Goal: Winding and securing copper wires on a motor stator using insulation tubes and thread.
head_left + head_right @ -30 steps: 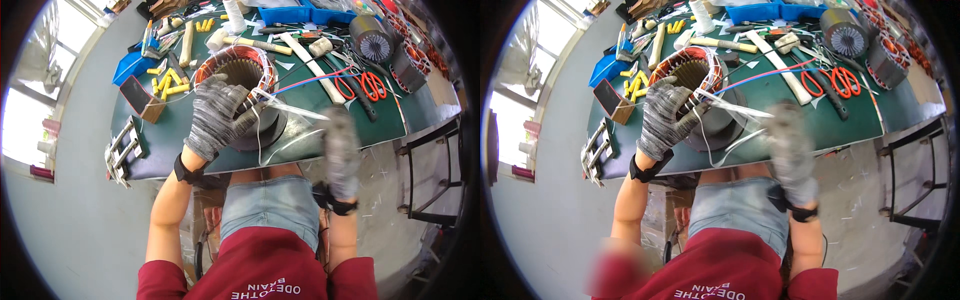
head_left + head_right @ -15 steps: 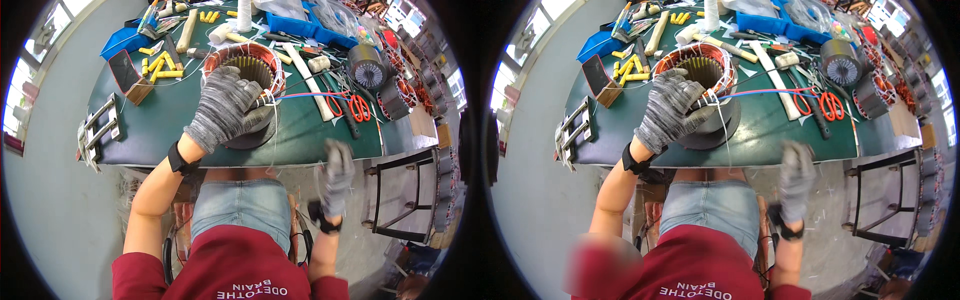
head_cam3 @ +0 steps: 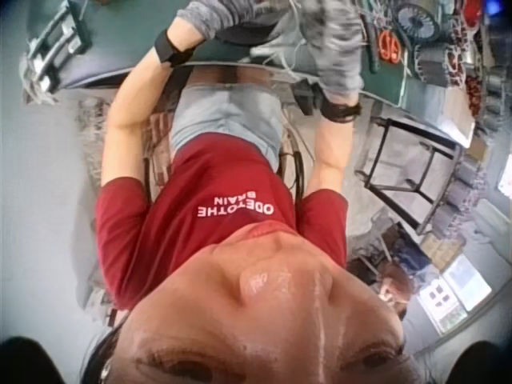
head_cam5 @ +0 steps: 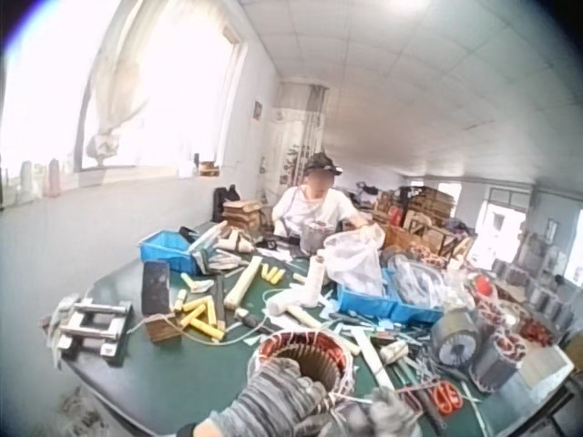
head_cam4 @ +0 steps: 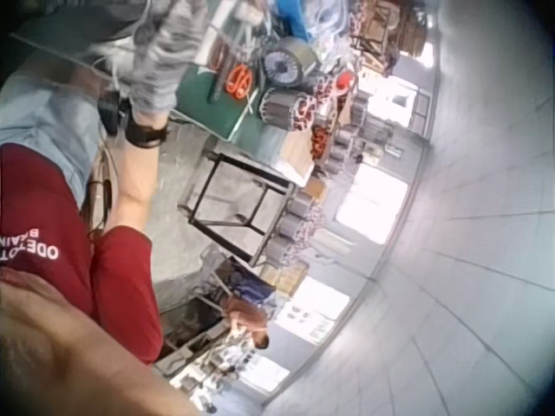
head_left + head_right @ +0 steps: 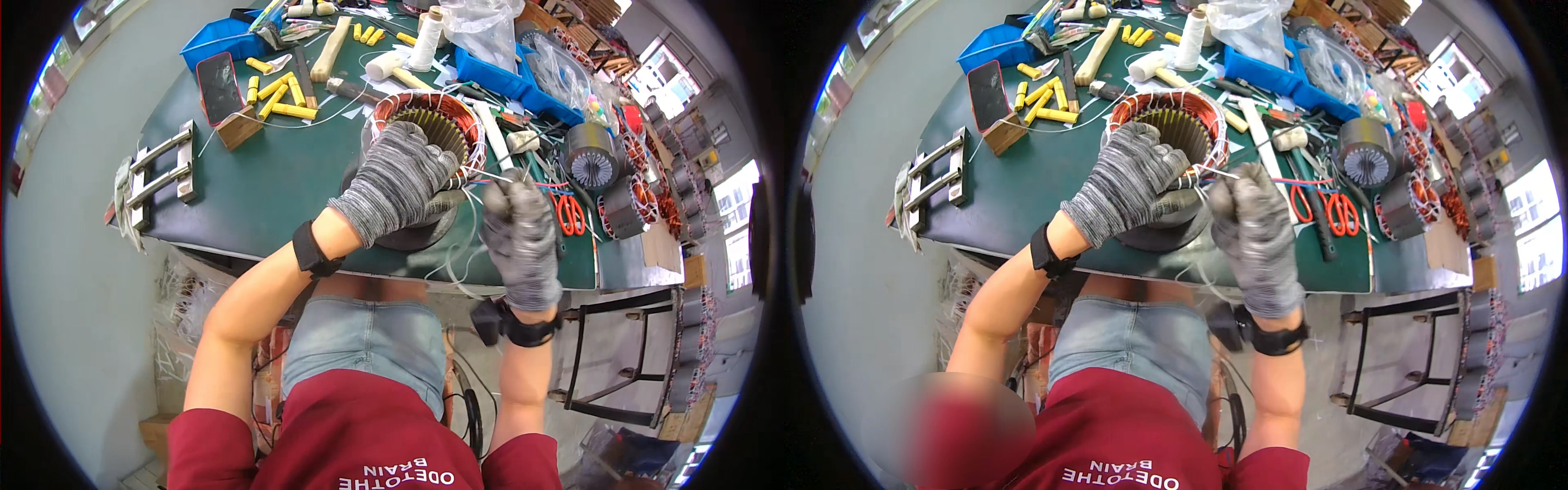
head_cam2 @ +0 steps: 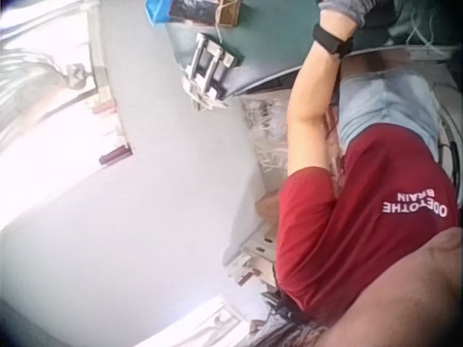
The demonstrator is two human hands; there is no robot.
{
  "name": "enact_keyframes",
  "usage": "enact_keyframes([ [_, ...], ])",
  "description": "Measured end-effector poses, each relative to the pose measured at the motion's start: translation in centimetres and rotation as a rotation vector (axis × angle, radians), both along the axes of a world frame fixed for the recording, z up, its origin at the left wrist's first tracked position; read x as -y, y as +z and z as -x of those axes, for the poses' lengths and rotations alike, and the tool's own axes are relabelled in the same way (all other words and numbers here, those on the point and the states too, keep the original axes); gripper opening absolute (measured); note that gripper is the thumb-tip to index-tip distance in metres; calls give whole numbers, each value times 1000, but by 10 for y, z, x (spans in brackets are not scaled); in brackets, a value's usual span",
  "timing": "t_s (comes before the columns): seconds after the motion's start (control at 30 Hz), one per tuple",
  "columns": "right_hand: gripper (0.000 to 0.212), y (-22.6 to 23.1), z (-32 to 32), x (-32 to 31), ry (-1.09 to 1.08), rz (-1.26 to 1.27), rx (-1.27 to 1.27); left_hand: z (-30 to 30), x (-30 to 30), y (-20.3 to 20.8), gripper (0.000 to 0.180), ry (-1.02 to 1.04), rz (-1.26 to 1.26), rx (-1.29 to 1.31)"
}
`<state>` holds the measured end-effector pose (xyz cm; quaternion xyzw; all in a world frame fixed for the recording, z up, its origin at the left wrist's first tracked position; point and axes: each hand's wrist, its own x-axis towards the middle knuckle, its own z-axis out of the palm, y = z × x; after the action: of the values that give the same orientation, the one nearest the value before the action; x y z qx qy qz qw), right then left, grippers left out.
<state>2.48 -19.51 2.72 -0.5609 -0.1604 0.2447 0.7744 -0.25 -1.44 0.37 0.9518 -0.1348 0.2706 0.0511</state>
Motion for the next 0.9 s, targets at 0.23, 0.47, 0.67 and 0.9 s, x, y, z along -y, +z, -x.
enact_keyframes([
  [0.23,33,39,-36,32,312,629,1191,-6,0,-2,42,-26,-76,103],
  [0.47,24,44,-88,-75,439,987,1180,7,17,-7,41,125,164,99],
  [0.67,26,21,-72,-90,388,498,628,7,19,-19,27,106,392,284],
  [0.9,25,9,-85,-93,140,334,868,8,22,-21,23,122,428,303],
])
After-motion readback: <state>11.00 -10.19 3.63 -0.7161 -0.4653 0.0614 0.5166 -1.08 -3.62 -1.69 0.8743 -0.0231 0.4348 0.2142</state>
